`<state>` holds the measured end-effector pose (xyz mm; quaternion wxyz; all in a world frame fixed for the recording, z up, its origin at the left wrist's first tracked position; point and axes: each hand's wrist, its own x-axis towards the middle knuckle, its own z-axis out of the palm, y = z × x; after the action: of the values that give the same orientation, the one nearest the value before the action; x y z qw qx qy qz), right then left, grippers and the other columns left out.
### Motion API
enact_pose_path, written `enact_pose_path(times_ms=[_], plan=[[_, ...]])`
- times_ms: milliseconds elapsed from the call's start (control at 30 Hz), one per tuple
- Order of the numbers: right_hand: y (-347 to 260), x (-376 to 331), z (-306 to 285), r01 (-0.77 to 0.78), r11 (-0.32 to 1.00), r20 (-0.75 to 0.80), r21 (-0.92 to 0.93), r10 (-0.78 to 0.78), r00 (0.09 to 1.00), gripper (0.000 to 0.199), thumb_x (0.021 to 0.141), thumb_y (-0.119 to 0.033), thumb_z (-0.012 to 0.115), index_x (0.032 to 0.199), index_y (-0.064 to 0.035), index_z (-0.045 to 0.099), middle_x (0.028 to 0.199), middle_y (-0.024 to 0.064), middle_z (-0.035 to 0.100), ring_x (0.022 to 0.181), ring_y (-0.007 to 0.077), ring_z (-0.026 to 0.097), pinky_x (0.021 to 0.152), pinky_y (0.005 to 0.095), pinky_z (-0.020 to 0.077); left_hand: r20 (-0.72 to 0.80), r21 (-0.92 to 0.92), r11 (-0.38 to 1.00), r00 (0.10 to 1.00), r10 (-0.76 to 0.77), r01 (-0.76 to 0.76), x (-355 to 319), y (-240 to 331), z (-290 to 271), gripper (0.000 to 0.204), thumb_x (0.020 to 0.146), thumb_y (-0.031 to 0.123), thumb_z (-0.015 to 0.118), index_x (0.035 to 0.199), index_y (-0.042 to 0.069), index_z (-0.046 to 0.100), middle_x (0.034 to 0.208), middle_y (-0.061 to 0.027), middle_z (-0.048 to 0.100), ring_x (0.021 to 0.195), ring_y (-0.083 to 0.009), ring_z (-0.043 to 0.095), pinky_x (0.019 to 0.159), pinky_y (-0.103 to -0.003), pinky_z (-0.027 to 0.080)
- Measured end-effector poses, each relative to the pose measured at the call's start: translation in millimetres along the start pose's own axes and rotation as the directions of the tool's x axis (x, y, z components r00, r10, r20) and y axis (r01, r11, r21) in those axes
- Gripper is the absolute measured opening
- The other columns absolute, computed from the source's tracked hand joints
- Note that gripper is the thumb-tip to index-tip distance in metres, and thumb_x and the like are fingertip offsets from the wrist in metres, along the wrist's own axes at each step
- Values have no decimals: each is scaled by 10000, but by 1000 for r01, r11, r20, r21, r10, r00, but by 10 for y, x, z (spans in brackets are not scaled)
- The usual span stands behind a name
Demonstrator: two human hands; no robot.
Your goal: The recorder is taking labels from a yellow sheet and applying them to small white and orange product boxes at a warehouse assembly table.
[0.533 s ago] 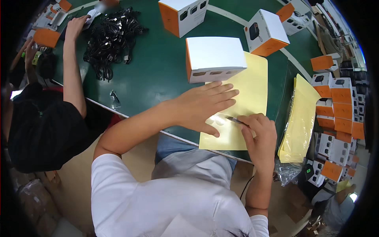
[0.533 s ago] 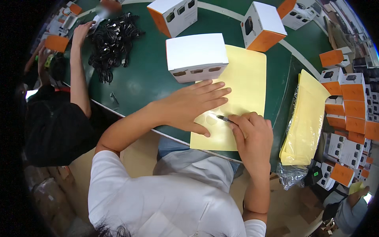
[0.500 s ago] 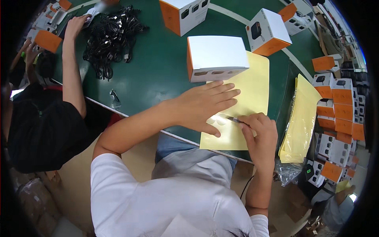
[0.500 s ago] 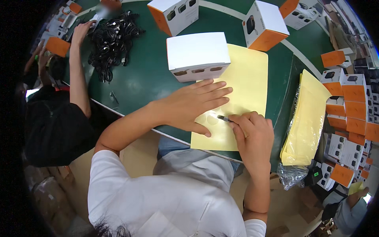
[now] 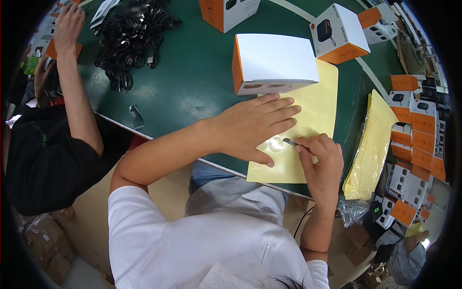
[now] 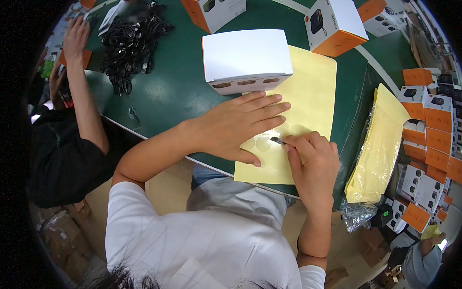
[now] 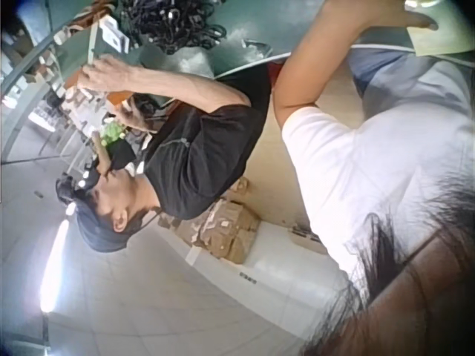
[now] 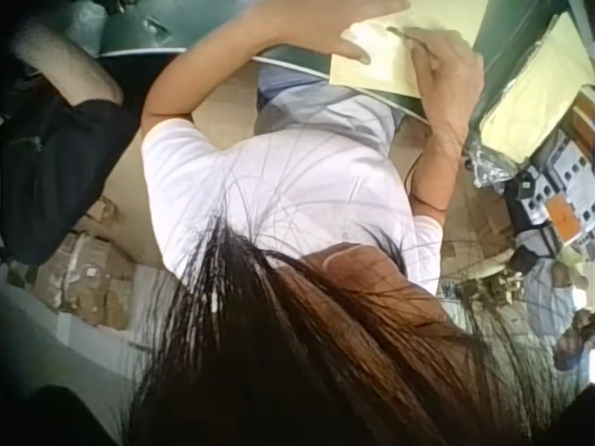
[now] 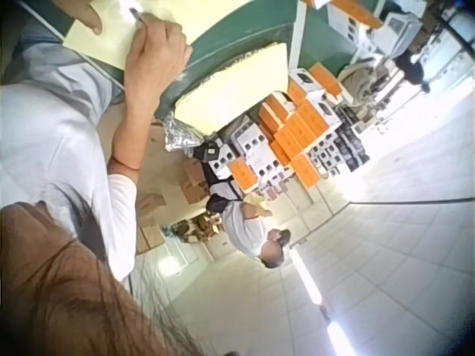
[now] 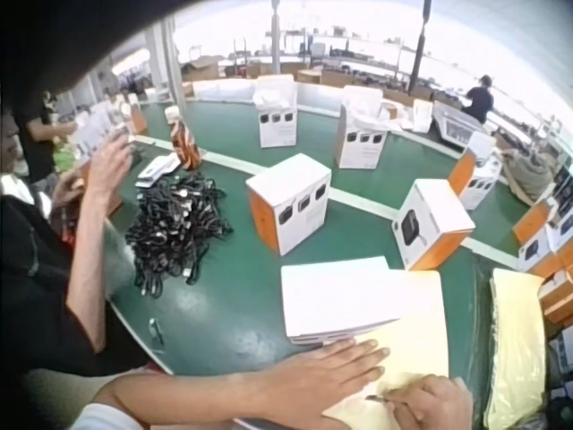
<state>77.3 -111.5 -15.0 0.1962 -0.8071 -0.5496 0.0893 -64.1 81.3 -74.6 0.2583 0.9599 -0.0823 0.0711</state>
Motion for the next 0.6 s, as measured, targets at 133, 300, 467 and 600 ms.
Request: enact_pose_path(times_ms=[133, 300, 467, 600], plan=[[-19, 5, -1, -19, 1000, -8, -1, 19, 1000, 128, 875, -109, 761, 1000, -131, 767, 872, 26, 636, 817, 223, 614, 737, 369, 400, 5, 10, 1000, 1000, -5, 5, 4, 6, -6, 916, 824, 588, 764, 1469, -5, 498, 1666, -159, 333, 1571, -334, 258, 1279, -492, 225], [-15, 1, -16, -15, 1000, 11, -14, 15, 1000, 129, 875, -107, 760, 1001, -130, 768, 871, 26, 634, 820, 222, 614, 740, 366, 401, 1, 14, 1000, 1000, 0, 0, 4, 7, -6, 914, 826, 594, 758, 1469, -3, 500, 1664, -157, 335, 1570, -332, 259, 1278, -491, 227], [-41, 13, 20, -4, 1000, -13, -28, 3, 1000, 167, 824, -207, 827, 946, -132, 740, 861, 21, 629, 817, 221, 610, 741, 377, 396, 5, 8, 1000, 1000, -5, 5, 1, 12, -4, 918, 828, 596, 756, 1475, -2, 494, 1665, -158, 335, 1571, -327, 259, 1279, -490, 226], [-102, 37, 112, -4, 993, -69, -114, -4, 998, 231, 783, -268, 863, 910, -138, 719, 850, 14, 624, 805, 221, 602, 734, 383, 384, 1, 8, 1000, 1000, -5, 5, 4, 9, -1, 918, 835, 593, 750, 1481, -4, 486, 1665, -159, 336, 1574, -320, 256, 1282, -487, 221]])
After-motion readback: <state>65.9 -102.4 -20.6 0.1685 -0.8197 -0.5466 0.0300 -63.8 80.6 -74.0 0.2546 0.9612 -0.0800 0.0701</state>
